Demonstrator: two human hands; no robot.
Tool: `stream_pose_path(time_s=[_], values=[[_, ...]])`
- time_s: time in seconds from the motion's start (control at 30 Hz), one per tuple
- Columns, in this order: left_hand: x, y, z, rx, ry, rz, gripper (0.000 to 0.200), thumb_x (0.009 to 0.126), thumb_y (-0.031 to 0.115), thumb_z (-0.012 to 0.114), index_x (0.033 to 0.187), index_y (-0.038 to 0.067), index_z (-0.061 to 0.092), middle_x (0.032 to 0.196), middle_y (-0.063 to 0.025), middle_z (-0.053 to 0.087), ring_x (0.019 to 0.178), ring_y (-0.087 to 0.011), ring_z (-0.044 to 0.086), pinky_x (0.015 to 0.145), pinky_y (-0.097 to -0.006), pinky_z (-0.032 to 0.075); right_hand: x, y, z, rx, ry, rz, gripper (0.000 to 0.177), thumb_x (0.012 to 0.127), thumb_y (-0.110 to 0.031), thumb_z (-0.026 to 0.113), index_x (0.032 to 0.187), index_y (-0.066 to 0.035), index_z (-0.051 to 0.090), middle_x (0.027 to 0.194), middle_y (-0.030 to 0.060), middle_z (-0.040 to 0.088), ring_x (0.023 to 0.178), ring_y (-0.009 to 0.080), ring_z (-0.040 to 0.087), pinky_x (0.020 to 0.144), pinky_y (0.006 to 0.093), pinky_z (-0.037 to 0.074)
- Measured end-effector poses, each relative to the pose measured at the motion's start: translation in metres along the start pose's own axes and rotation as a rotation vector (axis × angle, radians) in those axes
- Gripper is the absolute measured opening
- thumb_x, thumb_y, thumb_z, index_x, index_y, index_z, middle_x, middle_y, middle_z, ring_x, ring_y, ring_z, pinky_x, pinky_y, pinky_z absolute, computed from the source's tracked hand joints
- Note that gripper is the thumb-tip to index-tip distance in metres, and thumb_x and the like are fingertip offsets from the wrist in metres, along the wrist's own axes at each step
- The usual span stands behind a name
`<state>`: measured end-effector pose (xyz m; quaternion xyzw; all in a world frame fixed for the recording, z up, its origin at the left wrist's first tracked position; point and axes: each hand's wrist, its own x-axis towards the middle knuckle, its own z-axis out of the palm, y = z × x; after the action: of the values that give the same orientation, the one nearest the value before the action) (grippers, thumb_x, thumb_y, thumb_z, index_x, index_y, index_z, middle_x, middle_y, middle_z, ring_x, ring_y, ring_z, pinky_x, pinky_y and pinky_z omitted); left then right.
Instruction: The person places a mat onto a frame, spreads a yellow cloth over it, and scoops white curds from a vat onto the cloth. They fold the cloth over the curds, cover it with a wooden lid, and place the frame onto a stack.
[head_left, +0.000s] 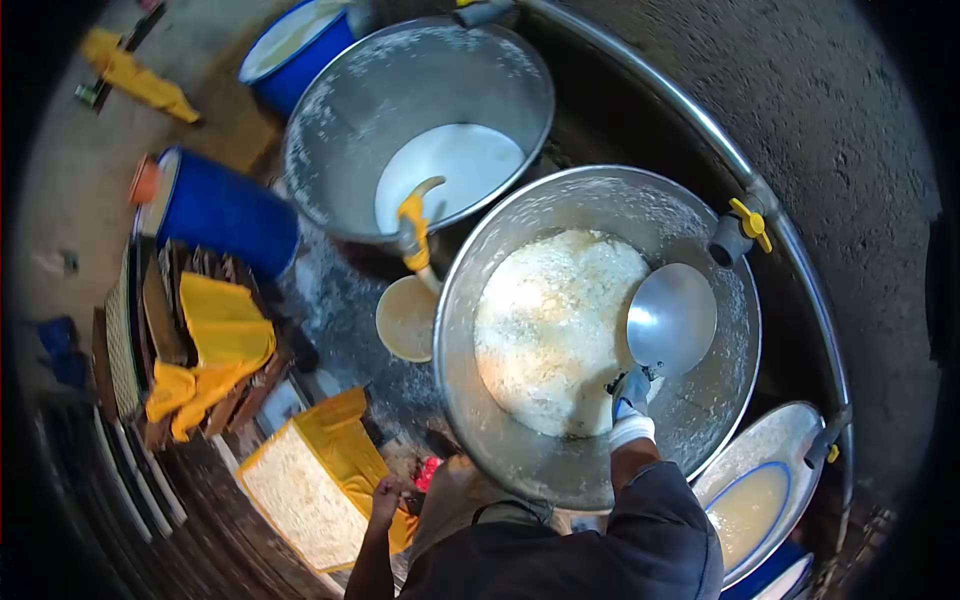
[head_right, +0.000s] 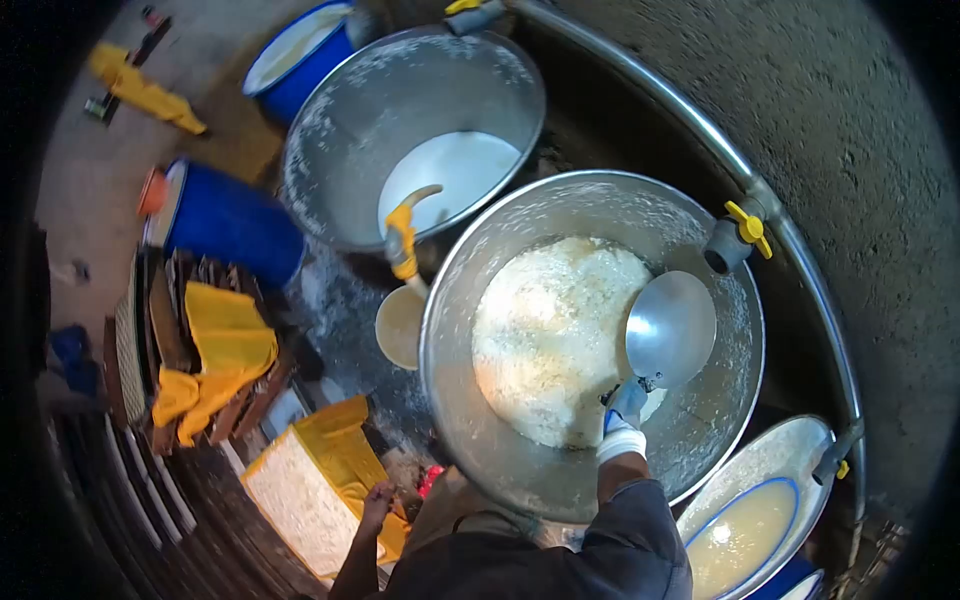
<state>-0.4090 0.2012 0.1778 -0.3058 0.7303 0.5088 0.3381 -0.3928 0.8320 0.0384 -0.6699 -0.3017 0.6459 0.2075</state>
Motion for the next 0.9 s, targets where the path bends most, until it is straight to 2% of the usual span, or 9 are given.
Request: stream_pose_path(time_s=[0.13, 0.27, 0.37, 0.5, 0.53, 0.63, 0.73, 0.83, 0.9], values=[[-0.017, 0.032, 0.021, 0.096, -0.054, -0.098, 0.021, 0.093, 0.027, 0.06, 0.109, 0.014, 0.057, 0.093, -0.0024, 0.063, 0.078, -0.0143, 0.064, 0.063, -0.0286, 0.051, 0.046, -0.007, 0.052, -0.06, 0.207, 0.151, 0.041, 0.085, -0.038, 0.066, 0.104, -0.003, 0.061, 0.091, 0.0155, 0.07, 0.071, 0.0309, 0.069, 0.058, 0.0378, 0.053], [-0.023, 0.048, 0.009, -0.005, -0.072, -0.369, 0.033, 0.095, 0.04, 0.049, 0.118, 0.017, 0.055, 0.109, -0.0094, 0.064, 0.087, -0.027, 0.066, 0.073, -0.039, 0.051, 0.076, 0.018, 0.113, 0.059, 0.182, 0.027, 0.024, 0.091, -0.031, 0.055, 0.091, -0.007, 0.054, 0.07, 0.009, 0.056, 0.055, 0.026, 0.06, 0.047, 0.0413, 0.052], [-0.033, 0.063, 0.01, 0.075, -0.055, -0.275, 0.031, 0.095, 0.033, 0.052, 0.121, 0.016, 0.054, 0.108, -0.0107, 0.064, 0.088, -0.0282, 0.067, 0.073, -0.0396, 0.051, 0.117, 0.071, 0.135, -0.155, 0.008, 0.037, 0.027, 0.084, -0.036, 0.065, 0.078, -0.012, 0.056, 0.064, 0.0046, 0.055, 0.05, 0.0227, 0.055, 0.042, 0.0372, 0.048], [-0.028, 0.069, 0.008, 0.163, 0.058, -0.295, 0.031, 0.092, 0.027, 0.062, 0.12, 0.015, 0.054, 0.104, -0.0116, 0.065, 0.089, -0.0266, 0.067, 0.074, -0.038, 0.052, 0.144, 0.096, 0.143, 0.119, -0.485, 0.66, 0.031, 0.088, -0.03, 0.062, 0.064, -0.019, 0.045, 0.05, -0.0014, 0.043, 0.036, 0.0173, 0.04, 0.033, 0.0329, 0.032], [-0.029, 0.07, 0.007, 0.134, 0.048, -0.297, 0.031, 0.092, 0.027, 0.061, 0.12, 0.016, 0.054, 0.104, -0.0116, 0.065, 0.09, -0.0271, 0.067, 0.075, -0.0385, 0.051, 0.145, 0.099, 0.147, -0.012, -0.405, 0.676, 0.036, 0.09, -0.026, 0.06, 0.061, -0.02, 0.039, 0.046, -0.0015, 0.037, 0.034, 0.0153, 0.035, 0.033, 0.0301, 0.026], [-0.036, 0.07, 0.007, -0.016, -0.025, -0.248, 0.034, 0.091, 0.022, 0.063, 0.122, 0.013, 0.053, 0.099, -0.0104, 0.066, 0.082, -0.025, 0.068, 0.068, -0.0337, 0.051, 0.17, 0.138, 0.118, 0.067, -0.705, 0.696, 0.027, 0.09, -0.025, 0.061, 0.066, -0.016, 0.051, 0.052, -0.0023, 0.045, 0.04, 0.0143, 0.043, 0.038, 0.0314, 0.035], [-0.029, 0.052, -0.002, -0.177, -0.114, -0.36, 0.03, 0.096, 0.026, 0.05, 0.123, 0.014, 0.053, 0.105, -0.0086, 0.065, 0.091, -0.0256, 0.067, 0.073, -0.039, 0.05, 0.125, 0.097, 0.104, -0.228, -0.686, 0.671, 0.026, 0.09, -0.025, 0.061, 0.068, -0.014, 0.052, 0.053, -0.0021, 0.045, 0.041, 0.0142, 0.043, 0.039, 0.0314, 0.036], [-0.03, 0.025, 0.006, 0.089, -0.004, -0.215, 0.032, 0.094, 0.03, 0.053, 0.122, 0.014, 0.054, 0.104, -0.0091, 0.066, 0.091, -0.0256, 0.067, 0.073, -0.0378, 0.052, 0.063, 0.058, 0.088, -0.402, -0.68, 0.684, 0.024, 0.09, -0.024, 0.061, 0.071, -0.013, 0.053, 0.054, -0.0019, 0.046, 0.042, 0.0141, 0.044, 0.039, 0.0315, 0.037], [-0.02, 0.008, 0.0, -0.151, -0.028, -0.273, 0.03, 0.094, 0.029, 0.055, 0.118, 0.011, 0.055, 0.097, -0.0071, 0.065, 0.083, -0.0206, 0.068, 0.066, -0.0333, 0.054, 0.013, 0.031, 0.073, -0.47, -0.669, 0.716, 0.023, 0.09, -0.024, 0.06, 0.072, -0.012, 0.053, 0.055, -0.0018, 0.046, 0.042, 0.0141, 0.044, 0.04, 0.0316, 0.038]])
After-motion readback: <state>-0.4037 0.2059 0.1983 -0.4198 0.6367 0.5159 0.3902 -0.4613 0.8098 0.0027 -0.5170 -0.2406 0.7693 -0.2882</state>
